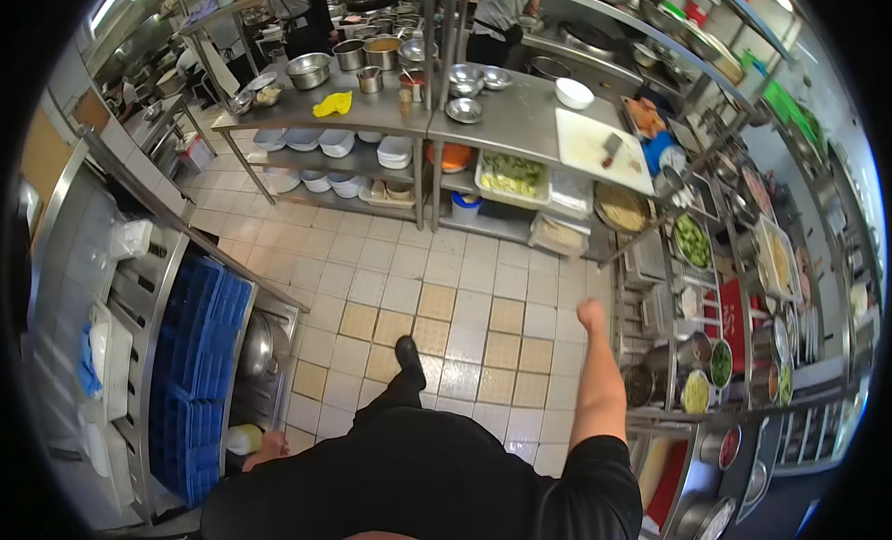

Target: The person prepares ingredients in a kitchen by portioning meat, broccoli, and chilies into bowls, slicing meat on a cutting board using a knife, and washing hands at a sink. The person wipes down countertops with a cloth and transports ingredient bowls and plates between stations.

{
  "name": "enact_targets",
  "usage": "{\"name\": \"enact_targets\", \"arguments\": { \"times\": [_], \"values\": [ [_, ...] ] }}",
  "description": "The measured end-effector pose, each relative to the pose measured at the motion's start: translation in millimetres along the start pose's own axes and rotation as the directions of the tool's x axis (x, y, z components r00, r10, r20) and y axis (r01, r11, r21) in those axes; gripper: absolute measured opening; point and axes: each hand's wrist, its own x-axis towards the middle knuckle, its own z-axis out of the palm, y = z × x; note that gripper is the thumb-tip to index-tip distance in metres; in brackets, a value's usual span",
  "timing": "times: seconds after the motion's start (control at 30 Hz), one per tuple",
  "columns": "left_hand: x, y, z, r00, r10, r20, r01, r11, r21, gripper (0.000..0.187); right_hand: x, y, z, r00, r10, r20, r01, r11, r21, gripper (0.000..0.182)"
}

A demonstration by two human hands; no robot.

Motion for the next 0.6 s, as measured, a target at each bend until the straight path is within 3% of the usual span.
{"name": "enact_targets", "arguments": {
  "times": [0.03,0.07,0.1,0.13,0.2,0.23,0.27,0.3,0.33,0.37,0.4,0.47,0.6],
  "values": [
    [15,25,-3,0.981,0.152,0.118,-0.178,0.950,0.258,0.020,67,-32,46,0.999,0.027,0.019,-0.031,0.980,0.197,0.031],
    [17,51,-6,0.939,0.263,0.222,-0.331,0.870,0.367,0.020,96,-100,45,0.993,-0.032,0.117,-0.022,0.902,0.430,0.032],
    [34,91,-12,0.924,0.307,0.226,-0.374,0.846,0.379,0.020,117,-165,45,0.962,0.014,0.273,-0.174,0.800,0.574,0.028],
    [53,127,-19,0.908,0.350,0.231,-0.416,0.821,0.391,0.020,111,-244,20,0.959,0.023,0.284,-0.193,0.786,0.588,0.023],
    [75,191,-22,0.871,0.426,0.247,-0.492,0.771,0.405,0.021,131,-323,47,0.931,0.009,0.366,-0.248,0.751,0.612,0.027],
    [100,221,-19,0.723,0.630,0.283,-0.641,0.461,0.614,0.020,135,-361,46,0.915,0.010,0.404,-0.278,0.743,0.609,0.031],
    [105,266,-22,0.530,0.793,0.301,-0.602,0.101,0.792,0.019,149,-389,44,0.901,0.007,0.434,-0.311,0.708,0.634,0.032],
    [117,338,-36,0.632,0.745,0.212,-0.548,0.236,0.803,0.019,163,-414,44,0.884,0.001,0.467,-0.348,0.669,0.657,0.033],
    [138,403,-51,0.619,0.735,0.276,-0.575,0.186,0.796,0.022,179,-430,46,0.892,0.014,0.452,-0.360,0.628,0.690,0.032],
    [144,455,-51,0.723,0.679,-0.131,-0.635,0.727,0.263,0.026,198,-442,47,0.888,0.032,0.459,-0.392,0.576,0.718,0.032],
    [152,507,-62,0.691,0.696,-0.194,-0.708,0.706,0.010,0.027,219,-447,54,0.883,0.050,0.467,-0.421,0.522,0.742,0.031],
    [53,628,-115,0.681,0.717,-0.151,-0.732,0.660,-0.169,0.019,264,-456,65,0.890,0.091,0.446,-0.436,0.455,0.777,0.029],
    [73,742,-128,0.659,0.721,-0.212,-0.725,0.535,-0.433,0.011,357,-462,64,0.913,0.203,0.354,-0.406,0.366,0.837,0.029]
  ]
}}
